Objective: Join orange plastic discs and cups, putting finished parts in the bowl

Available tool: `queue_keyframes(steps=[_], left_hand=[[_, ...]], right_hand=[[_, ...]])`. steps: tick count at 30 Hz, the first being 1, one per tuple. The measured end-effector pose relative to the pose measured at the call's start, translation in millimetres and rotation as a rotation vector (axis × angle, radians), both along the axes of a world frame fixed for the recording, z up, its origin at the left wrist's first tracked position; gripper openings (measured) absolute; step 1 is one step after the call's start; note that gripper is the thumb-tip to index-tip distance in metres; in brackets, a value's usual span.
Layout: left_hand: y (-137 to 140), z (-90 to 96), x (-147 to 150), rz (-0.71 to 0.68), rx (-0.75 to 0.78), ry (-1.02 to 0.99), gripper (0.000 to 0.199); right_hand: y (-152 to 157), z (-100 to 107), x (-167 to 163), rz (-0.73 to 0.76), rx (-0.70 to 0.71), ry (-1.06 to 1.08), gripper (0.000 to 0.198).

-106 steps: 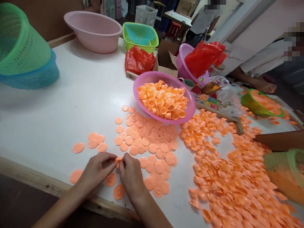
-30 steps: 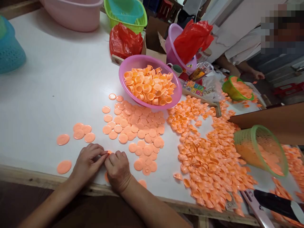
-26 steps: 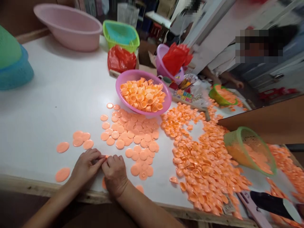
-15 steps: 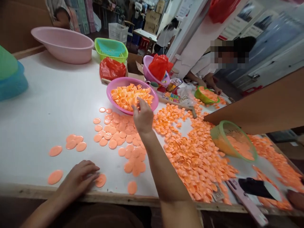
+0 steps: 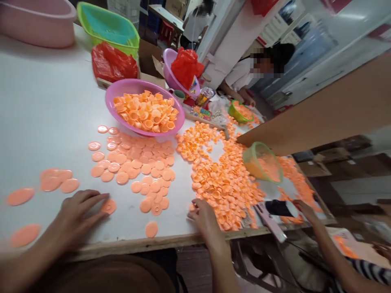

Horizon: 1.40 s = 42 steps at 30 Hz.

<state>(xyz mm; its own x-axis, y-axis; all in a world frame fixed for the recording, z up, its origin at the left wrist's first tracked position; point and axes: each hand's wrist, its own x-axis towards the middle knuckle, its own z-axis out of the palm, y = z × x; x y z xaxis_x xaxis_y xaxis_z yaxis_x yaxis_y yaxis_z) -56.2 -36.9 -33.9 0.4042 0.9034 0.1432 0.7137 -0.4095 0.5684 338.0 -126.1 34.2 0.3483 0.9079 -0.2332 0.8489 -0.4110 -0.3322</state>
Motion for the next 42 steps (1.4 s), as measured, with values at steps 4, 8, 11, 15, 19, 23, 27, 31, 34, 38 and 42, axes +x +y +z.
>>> queue_keyframes(steps=[4,8,11,15,19,23,27,31,34,38,42], left_hand=[[-2.9,9.7,0.0,-0.017,-0.041,0.000,0.020],[-5.6,12.0,2.1,-0.005,-0.035,0.001,0.018],[-6.5,10.9,3.3,-0.004,-0.022,-0.010,0.016],[-6.5,11.4,4.0,0.005,-0.077,-0.018,0.013],[-0.9,20.2,2.6,0.023,-0.243,-0.099,0.013],[8.5,33.3,9.0,0.085,-0.479,-0.236,0.012],[8.9,35.6,20.3,0.207,-0.479,-0.128,0.015],[-3.0,24.7,15.6,0.199,-0.361,-0.138,0.023],[-8.5,13.6,8.6,0.203,-0.312,-0.151,0.027],[-6.6,8.0,7.9,0.217,-0.338,-0.169,0.028],[-9.1,14.9,-4.4,0.280,-0.344,-0.310,0.032]], right_hand=[[10.2,-10.5,-20.9,0.049,0.082,0.108,0.022],[43.9,-10.5,-97.7,0.056,0.152,0.491,0.022],[70.9,-16.3,-167.5,0.083,0.036,0.706,0.006],[88.7,-28.6,-218.9,0.059,-0.124,0.802,0.010],[89.9,-31.1,-223.5,0.079,-0.124,0.790,0.014],[87.6,-29.7,-220.0,0.125,-0.117,0.746,0.013],[84.8,-32.6,-222.7,0.177,-0.050,0.668,0.015],[80.8,-35.1,-230.9,0.219,0.045,0.612,0.017],[75.0,-37.1,-236.5,0.266,0.107,0.551,0.016],[70.8,-40.8,-234.4,0.239,0.073,0.571,0.013],[108.6,-23.0,-214.0,0.083,-0.048,0.826,0.011]])
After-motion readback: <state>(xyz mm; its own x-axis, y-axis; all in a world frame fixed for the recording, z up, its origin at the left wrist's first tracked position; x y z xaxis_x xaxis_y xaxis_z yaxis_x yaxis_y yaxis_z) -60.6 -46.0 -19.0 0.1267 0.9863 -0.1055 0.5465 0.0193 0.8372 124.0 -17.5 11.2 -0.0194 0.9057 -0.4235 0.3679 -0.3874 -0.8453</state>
